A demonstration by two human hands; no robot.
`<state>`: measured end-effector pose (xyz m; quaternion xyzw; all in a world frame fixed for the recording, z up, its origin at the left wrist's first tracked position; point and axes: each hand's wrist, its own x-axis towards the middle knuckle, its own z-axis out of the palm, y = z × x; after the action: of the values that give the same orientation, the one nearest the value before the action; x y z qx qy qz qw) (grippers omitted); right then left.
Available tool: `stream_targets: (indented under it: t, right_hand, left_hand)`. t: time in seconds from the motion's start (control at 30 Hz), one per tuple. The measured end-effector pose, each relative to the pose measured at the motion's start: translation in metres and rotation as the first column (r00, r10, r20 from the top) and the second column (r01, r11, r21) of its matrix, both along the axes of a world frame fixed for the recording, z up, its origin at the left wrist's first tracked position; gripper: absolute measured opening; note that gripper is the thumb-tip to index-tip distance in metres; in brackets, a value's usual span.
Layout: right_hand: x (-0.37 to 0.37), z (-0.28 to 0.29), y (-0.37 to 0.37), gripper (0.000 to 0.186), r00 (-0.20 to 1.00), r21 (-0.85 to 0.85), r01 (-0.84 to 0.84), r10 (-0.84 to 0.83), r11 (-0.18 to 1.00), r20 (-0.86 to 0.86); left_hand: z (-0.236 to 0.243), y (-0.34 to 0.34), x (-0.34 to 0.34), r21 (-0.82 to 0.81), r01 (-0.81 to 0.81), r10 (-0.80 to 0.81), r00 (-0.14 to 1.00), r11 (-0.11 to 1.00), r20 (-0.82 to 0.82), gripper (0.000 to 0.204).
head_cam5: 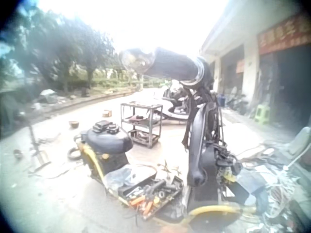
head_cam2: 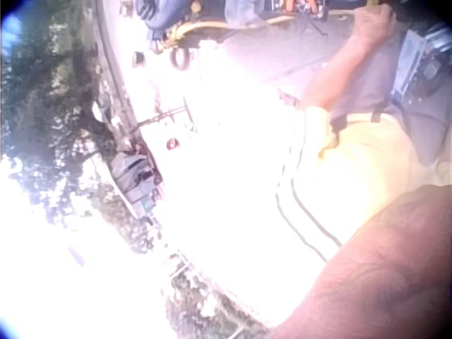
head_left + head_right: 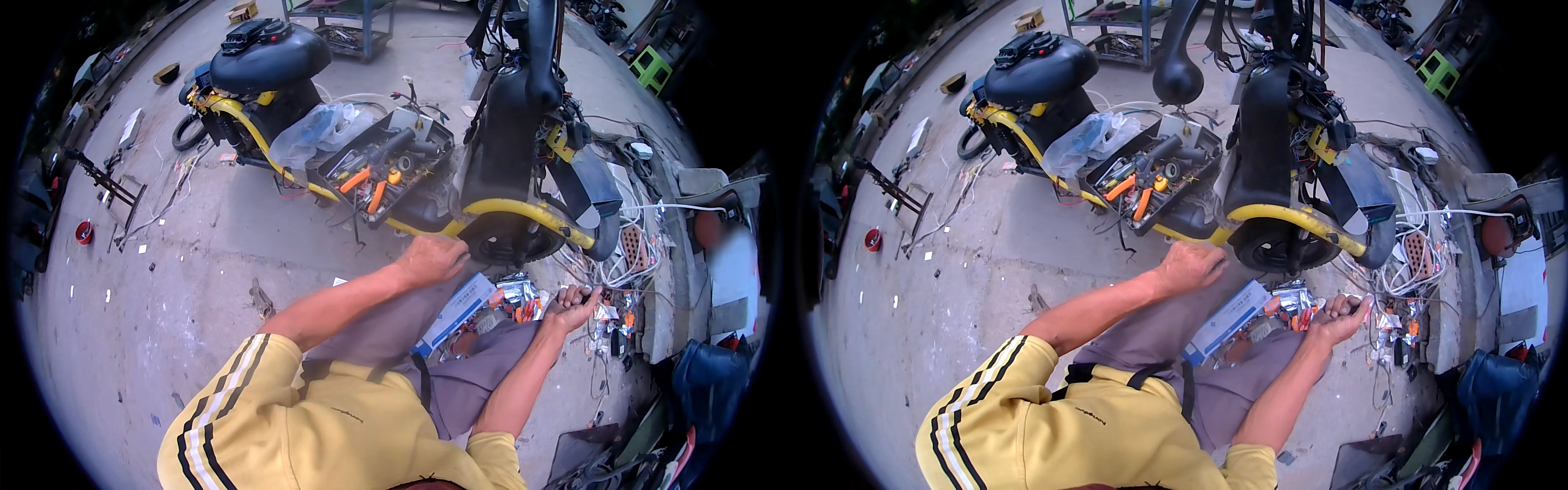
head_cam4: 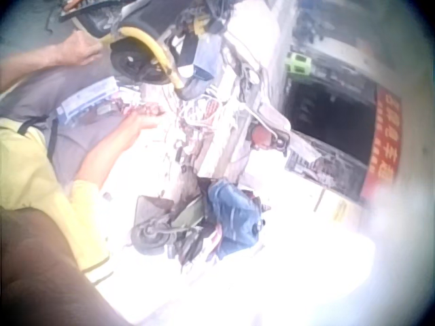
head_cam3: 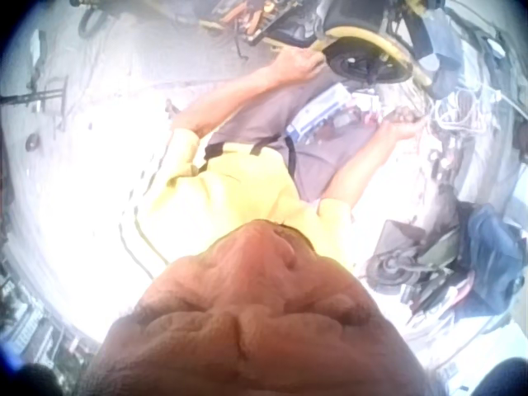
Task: The person repairs a scooter's electrical system by connecting wires and securing them with electrical tape. They use pliers to strip wire insulation and a screwdriver to tighten connections within the wiring harness.
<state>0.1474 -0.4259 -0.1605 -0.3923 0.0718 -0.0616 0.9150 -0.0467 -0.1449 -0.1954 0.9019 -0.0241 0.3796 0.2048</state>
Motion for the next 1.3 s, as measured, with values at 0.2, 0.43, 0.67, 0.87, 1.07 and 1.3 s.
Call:
stream_targets:
  t: [0.2,0.43,0.67,0.87,1.07,1.3]
  right_hand:
    - [-0.009,-0.001,0.009,0.047,1.0,-0.018,-0.014,0.015,1.0,0.017]
    - [-0.012,-0.007,-0.01,0.048,0.993,-0.012,-0.087,0.088,0.996,0.082]
    - [-0.013,-0.005,0.003,0.05,0.996,-0.132,-0.036,0.047,0.991,0.081]
    - [0.005,-0.018,-0.004,0.054,0.974,-0.026,-0.199,0.2,0.98,0.11]
    - [-0.005,-0.012,-0.04,0.059,0.881,0.138,-0.459,0.429,0.878,0.201]
    - [-0.027,-0.014,-0.09,0.056,0.876,0.308,-0.473,0.404,0.826,0.263]
  left_hand:
    - [0.0,-0.012,-0.01,0.081,-0.065,0.069,0.996,0.995,-0.055,0.017]
    - [0.037,-0.003,-0.05,0.059,-0.123,0.118,0.99,0.991,0.076,0.015]
    - [0.011,0.003,-0.047,-0.052,-0.133,0.138,0.984,0.99,0.11,0.016]
    - [-0.001,-0.012,-0.026,-0.116,-0.073,0.088,0.988,0.991,0.128,0.017]
    - [0.001,-0.005,-0.06,-0.373,-0.138,0.18,0.981,0.917,0.079,0.027]
    - [-0.042,0.075,-0.114,-0.699,-0.466,0.6,0.797,0.542,-0.067,0.051]
